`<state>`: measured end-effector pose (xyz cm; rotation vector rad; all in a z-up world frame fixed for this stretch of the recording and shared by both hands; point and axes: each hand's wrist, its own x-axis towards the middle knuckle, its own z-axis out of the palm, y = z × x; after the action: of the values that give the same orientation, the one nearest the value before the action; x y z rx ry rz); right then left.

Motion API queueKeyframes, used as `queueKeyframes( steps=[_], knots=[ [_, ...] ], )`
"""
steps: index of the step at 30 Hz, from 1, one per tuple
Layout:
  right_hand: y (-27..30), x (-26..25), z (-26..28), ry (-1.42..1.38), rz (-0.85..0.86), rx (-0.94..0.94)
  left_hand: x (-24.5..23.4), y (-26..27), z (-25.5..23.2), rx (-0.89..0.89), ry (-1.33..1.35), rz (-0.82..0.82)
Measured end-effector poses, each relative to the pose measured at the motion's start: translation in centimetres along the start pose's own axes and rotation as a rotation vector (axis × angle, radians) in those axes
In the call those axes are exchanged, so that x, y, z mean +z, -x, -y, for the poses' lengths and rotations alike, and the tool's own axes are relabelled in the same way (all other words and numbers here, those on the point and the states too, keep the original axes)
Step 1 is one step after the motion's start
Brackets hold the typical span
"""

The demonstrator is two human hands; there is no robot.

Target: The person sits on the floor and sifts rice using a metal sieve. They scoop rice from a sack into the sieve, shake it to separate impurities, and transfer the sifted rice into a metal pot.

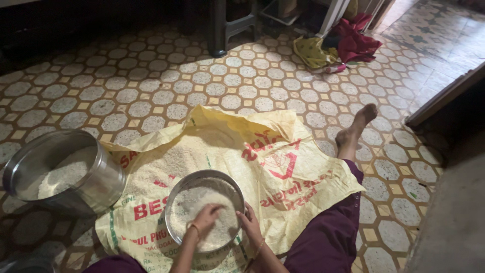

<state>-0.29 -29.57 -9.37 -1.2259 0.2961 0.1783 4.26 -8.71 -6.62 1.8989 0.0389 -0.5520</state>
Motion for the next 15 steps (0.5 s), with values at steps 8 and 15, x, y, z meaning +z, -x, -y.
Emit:
queueKeyframes(
  steps=[8, 15],
  knots=[
    [-0.4, 0.2, -0.2, -0.066, 0.07, -0.116, -4.0, 3.2, -1.3, -0.316, -0.734, -0.447],
    [-0.1, 0.2, 0.2, 0.021, -0.001, -0.022, 2.3, 5.9, -6.7, -0.51, -0.693, -0.077]
  ],
)
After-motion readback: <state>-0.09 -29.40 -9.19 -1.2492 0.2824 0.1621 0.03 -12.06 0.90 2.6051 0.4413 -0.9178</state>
